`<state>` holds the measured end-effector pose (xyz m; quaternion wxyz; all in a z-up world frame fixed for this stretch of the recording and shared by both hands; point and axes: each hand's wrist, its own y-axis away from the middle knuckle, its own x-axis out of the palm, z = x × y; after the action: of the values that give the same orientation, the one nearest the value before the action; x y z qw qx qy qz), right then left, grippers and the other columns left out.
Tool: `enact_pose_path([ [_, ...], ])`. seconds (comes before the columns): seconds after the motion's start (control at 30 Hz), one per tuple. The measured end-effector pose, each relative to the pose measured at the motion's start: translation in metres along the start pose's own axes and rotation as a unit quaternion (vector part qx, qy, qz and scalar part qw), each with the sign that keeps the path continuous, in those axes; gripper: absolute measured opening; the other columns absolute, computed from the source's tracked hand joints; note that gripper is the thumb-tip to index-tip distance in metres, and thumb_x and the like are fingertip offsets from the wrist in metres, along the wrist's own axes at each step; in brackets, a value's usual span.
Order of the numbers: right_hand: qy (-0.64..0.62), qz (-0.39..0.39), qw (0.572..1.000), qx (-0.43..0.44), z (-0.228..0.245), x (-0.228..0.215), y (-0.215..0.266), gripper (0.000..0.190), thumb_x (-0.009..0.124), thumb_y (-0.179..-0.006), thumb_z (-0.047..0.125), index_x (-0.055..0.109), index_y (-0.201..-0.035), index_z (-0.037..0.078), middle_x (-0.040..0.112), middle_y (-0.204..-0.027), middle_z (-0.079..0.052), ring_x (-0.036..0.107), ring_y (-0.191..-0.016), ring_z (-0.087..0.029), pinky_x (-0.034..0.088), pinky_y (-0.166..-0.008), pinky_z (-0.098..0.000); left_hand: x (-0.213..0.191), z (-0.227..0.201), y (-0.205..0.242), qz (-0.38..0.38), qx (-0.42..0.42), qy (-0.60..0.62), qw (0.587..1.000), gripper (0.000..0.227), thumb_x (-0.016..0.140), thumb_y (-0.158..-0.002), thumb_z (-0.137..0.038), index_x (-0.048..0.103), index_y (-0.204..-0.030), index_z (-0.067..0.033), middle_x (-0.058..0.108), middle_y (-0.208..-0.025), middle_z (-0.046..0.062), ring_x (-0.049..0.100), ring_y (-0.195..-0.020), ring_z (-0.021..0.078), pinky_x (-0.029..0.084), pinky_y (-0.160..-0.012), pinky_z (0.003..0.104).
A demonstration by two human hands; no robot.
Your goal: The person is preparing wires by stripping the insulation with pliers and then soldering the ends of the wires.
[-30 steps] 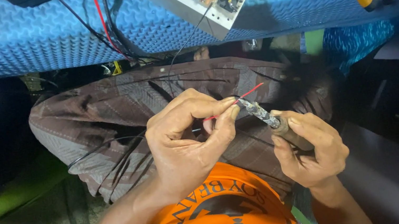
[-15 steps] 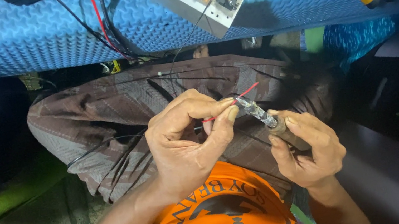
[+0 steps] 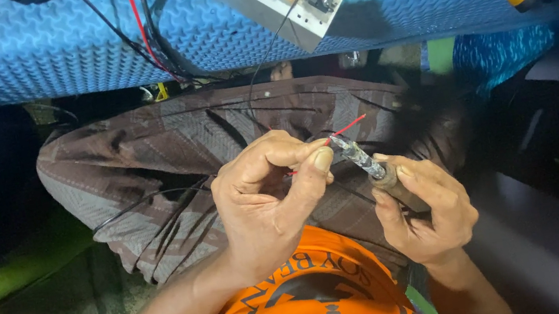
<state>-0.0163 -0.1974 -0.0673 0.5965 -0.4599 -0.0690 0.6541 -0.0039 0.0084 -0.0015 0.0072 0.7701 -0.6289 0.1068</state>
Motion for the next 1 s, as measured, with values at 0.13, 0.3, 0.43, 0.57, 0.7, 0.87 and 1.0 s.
enact_pose_path([
  [0.13,0.023,0.002,1.0,-0.009,0.002,0.0,-0.002,0.027,0.069,-0.098,0.008,0.055,-0.118,-0.003,0.071,-0.099,-0.028,0.079,-0.089,-0.042,0.065,-0.073,-0.0409,0.001,0.003,0.002,-0.009,-0.03,0.028,0.999,0.008,0.067,-0.099,-0.01,0.07,-0.093,-0.0063,0.066,-0.074,0.006,0.059,-0.07,0.013,0.049,-0.07,0.026],
  [0.3,0.013,-0.02,1.0,0.015,0.001,-0.004,0.008,0.027,0.07,-0.096,0.007,0.055,-0.115,-0.005,0.069,-0.099,-0.031,0.078,-0.087,-0.043,0.063,-0.07,-0.0426,0.0,0.001,0.001,-0.01,-0.038,0.046,0.998,0.008,0.065,-0.1,-0.009,0.069,-0.093,-0.005,0.064,-0.074,0.006,0.06,-0.069,0.0136,0.051,-0.071,0.026],
  [0.43,0.0,-0.054,0.998,0.04,0.0,-0.008,0.005,0.027,0.066,-0.1,0.005,0.046,-0.118,0.004,0.059,-0.109,-0.033,0.073,-0.095,-0.041,0.064,-0.076,-0.0392,-0.001,0.0,0.001,0.002,-0.037,0.031,0.999,0.007,0.066,-0.1,-0.009,0.07,-0.096,-0.0047,0.066,-0.077,0.007,0.061,-0.07,0.0128,0.049,-0.069,0.025],
  [0.57,0.059,-0.065,0.996,0.025,0.01,-0.007,-0.032,0.009,0.065,-0.099,-0.004,0.061,-0.094,0.003,0.061,-0.106,-0.035,0.06,-0.107,-0.039,0.049,-0.088,-0.0468,0.001,-0.006,0.0,0.024,-0.014,-0.024,0.999,0.006,0.067,-0.098,-0.004,0.072,-0.095,-0.0021,0.066,-0.08,0.006,0.053,-0.068,0.0111,0.045,-0.065,0.024],
  [0.7,0.047,-0.054,0.997,0.034,0.011,-0.009,-0.046,0.015,0.077,-0.099,0.008,0.066,-0.108,0.008,0.045,-0.126,-0.029,0.054,-0.077,-0.02,0.054,-0.069,-0.0316,0.0,-0.006,0.003,0.045,0.008,-0.07,0.996,0.004,0.069,-0.096,-0.004,0.073,-0.095,-0.0036,0.072,-0.086,0.009,0.058,-0.068,0.0118,0.046,-0.062,0.024],
  [0.87,0.012,-0.019,0.998,-0.064,0.002,-0.009,-0.068,0.029,0.088,-0.094,-0.007,0.074,-0.108,0.015,0.04,-0.125,-0.022,0.053,-0.084,-0.023,0.042,-0.061,-0.032,0.0,-0.01,0.005,0.058,-0.002,-0.087,0.994,0.005,0.068,-0.097,-0.005,0.072,-0.094,-0.0034,0.07,-0.084,0.008,0.054,-0.066,0.0102,0.044,-0.061,0.022],
  [1.0,0.009,-0.015,0.996,-0.092,-0.004,-0.01,-0.076,0.025,0.086,-0.093,-0.009,0.075,-0.098,0.013,0.038,-0.13,-0.021,0.056,-0.105,-0.031,0.055,-0.07,-0.0351,0.0,-0.004,0.008,0.062,-0.011,-0.063,0.996,0.003,0.07,-0.096,-0.003,0.072,-0.095,-0.0042,0.069,-0.083,0.007,0.053,-0.066,0.0109,0.044,-0.063,0.024],
])
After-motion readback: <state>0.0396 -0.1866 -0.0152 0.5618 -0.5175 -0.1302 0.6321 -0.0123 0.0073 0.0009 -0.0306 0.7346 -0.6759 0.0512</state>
